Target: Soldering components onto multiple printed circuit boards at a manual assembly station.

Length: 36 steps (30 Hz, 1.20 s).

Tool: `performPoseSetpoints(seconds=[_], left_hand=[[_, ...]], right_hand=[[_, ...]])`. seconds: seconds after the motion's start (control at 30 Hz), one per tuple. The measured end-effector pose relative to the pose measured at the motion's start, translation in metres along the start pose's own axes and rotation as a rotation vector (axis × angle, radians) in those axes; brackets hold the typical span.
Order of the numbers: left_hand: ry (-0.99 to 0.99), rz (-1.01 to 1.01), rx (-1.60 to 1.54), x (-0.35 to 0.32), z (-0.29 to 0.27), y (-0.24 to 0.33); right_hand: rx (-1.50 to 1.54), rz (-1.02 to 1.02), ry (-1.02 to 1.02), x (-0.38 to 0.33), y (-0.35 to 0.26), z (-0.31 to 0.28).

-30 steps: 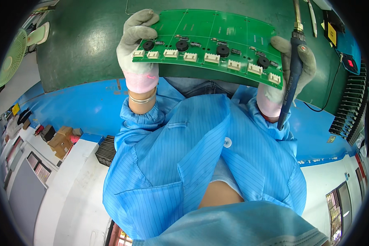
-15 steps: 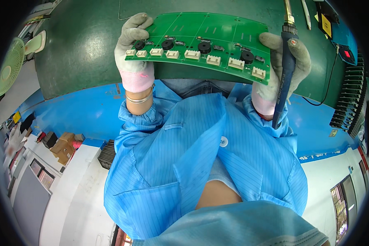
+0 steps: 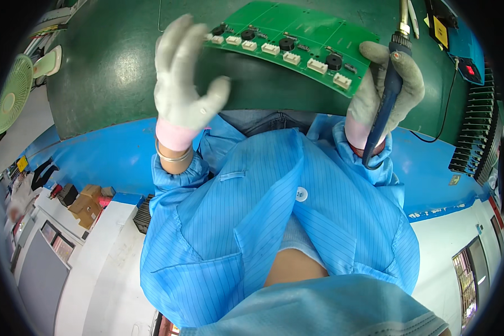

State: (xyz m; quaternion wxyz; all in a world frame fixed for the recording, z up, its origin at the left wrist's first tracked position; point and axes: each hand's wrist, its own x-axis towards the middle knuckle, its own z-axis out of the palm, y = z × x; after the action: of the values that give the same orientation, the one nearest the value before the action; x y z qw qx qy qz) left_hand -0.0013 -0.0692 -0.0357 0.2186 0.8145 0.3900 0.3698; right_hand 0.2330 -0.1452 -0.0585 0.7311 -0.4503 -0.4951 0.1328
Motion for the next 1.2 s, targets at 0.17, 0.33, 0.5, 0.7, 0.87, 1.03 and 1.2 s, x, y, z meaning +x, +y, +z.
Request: performPoseSetpoints(seconds=[0.17,0.33,0.5,0.7,0.87,1.03,1.2], left_hand=[[-0.118,0.265,0.036,0.015,0.017,0.025],[-0.004,0.281,0.031,0.013,0.026,0.025],[0.020,0.320,0.040,0.018,0.032,0.021],[-0.033,0.196,0.143,0.013,0.026,0.035],[0.077,-0.121,0.332,-0.003,0.020,-0.011],[0.068,-0.503,-0.450,-0.020,0.024,-0.026],[0.090,-0.429,-0.707,-0.019,0.033,-0.023]], right_hand=[[0.041,0.005,-0.007,-0.009,-0.005,0.006],[-0.012,-0.101,0.006,-0.010,-0.005,0.010],[-0.005,-0.093,-0.063,-0.005,-0.002,0.006],[-0.036,-0.074,-0.100,-0.010,0.000,0.001],[0.038,0.030,-0.039,-0.013,0.009,-0.014],[0.005,0.010,-0.060,-0.018,0.007,-0.018],[-0.003,0.069,-0.073,-0.020,0.003,-0.015]])
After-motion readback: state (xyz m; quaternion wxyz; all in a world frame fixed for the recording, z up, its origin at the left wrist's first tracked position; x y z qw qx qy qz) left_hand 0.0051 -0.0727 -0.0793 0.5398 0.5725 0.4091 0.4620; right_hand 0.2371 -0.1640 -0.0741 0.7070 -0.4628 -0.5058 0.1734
